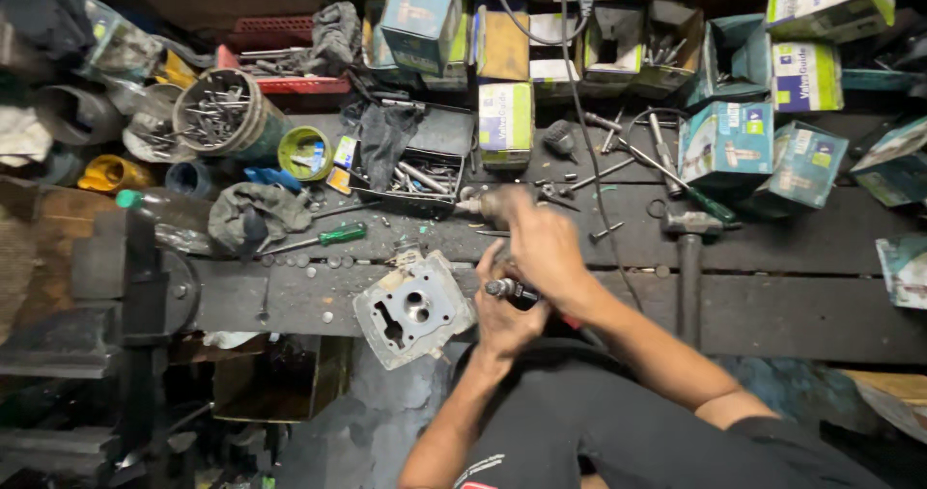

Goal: The person uses a handheld rotary tool with a wire brush attachment to grind and clean a metal engine part on a cluttered workbench. The person repeatedly repositions the part and the tool to treat different areas of the metal surface.

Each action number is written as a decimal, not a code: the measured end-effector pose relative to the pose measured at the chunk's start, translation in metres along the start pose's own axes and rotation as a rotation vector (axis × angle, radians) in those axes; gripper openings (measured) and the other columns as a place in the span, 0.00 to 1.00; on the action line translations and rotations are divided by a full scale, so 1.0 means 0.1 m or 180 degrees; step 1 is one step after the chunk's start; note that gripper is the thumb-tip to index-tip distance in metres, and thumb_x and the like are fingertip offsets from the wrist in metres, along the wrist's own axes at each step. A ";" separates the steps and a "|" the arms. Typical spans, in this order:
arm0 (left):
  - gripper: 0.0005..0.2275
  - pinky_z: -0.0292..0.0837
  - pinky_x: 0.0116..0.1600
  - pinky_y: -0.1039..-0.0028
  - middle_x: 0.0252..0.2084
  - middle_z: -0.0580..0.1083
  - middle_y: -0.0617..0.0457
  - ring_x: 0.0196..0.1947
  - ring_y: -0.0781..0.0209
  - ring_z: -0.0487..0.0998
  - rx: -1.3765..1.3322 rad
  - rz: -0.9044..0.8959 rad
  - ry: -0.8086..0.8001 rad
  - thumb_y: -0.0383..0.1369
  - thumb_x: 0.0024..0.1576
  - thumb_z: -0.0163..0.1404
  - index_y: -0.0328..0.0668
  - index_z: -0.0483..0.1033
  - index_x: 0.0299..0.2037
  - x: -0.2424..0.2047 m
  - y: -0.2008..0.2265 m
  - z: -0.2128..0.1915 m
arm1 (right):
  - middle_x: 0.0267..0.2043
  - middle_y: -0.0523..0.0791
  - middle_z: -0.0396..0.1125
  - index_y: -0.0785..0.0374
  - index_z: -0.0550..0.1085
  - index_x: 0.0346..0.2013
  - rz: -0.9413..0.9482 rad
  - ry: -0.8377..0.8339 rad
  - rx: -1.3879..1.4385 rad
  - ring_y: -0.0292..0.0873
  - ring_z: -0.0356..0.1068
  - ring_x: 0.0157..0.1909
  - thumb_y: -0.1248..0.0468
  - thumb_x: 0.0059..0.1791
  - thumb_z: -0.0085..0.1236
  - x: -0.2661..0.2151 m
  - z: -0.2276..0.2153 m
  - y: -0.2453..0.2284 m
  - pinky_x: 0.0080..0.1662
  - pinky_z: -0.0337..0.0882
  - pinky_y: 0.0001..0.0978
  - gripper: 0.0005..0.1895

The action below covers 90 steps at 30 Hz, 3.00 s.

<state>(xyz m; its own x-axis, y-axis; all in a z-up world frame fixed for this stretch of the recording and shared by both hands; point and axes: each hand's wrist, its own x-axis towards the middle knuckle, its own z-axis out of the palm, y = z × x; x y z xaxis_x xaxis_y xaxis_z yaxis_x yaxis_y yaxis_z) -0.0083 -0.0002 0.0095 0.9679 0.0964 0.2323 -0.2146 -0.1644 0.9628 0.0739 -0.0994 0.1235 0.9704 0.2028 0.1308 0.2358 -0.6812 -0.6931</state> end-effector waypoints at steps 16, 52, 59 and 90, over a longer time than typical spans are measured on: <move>0.48 0.77 0.60 0.68 0.38 0.78 0.52 0.41 0.56 0.83 -0.0276 -0.0353 -0.0134 0.32 0.47 0.67 0.36 0.44 0.74 -0.07 -0.06 -0.07 | 0.45 0.53 0.77 0.66 0.70 0.55 -0.0686 0.0851 0.0357 0.48 0.78 0.38 0.79 0.48 0.44 -0.26 -0.30 -0.30 0.40 0.76 0.39 0.21; 0.37 0.62 0.71 0.57 0.30 0.73 0.52 0.38 0.55 0.80 0.0506 0.0579 0.0362 0.23 0.41 0.64 0.41 0.55 0.61 -0.19 0.04 -0.11 | 0.47 0.54 0.73 0.64 0.71 0.53 -0.0635 0.0107 0.0378 0.57 0.75 0.47 0.70 0.53 0.50 -0.32 0.03 -0.13 0.50 0.74 0.46 0.14; 0.46 0.74 0.57 0.66 0.32 0.73 0.56 0.36 0.62 0.77 -0.0518 -0.0429 0.0305 0.27 0.45 0.63 0.29 0.47 0.73 -0.27 0.00 -0.11 | 0.41 0.52 0.73 0.62 0.72 0.46 -0.0453 -0.0601 -0.0504 0.59 0.73 0.44 0.68 0.43 0.56 -0.17 0.55 0.36 0.43 0.72 0.52 0.16; 0.30 0.69 0.66 0.68 0.56 0.73 0.45 0.56 0.56 0.75 -0.1256 -0.0217 -0.0681 0.26 0.53 0.60 0.36 0.61 0.65 -0.30 -0.53 -0.27 | 0.31 0.49 0.74 0.60 0.80 0.33 -0.1203 -0.1799 0.0028 0.55 0.73 0.34 0.48 0.52 0.52 -0.27 -0.11 0.75 0.34 0.71 0.47 0.19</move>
<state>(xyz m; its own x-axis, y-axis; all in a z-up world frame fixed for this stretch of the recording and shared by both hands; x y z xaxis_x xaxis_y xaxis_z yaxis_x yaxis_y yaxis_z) -0.0298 0.0321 -0.0447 0.9779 -0.1178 0.1727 -0.1429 0.2261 0.9636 0.0659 -0.1636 0.0763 0.6449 0.7639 -0.0237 0.5507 -0.4860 -0.6787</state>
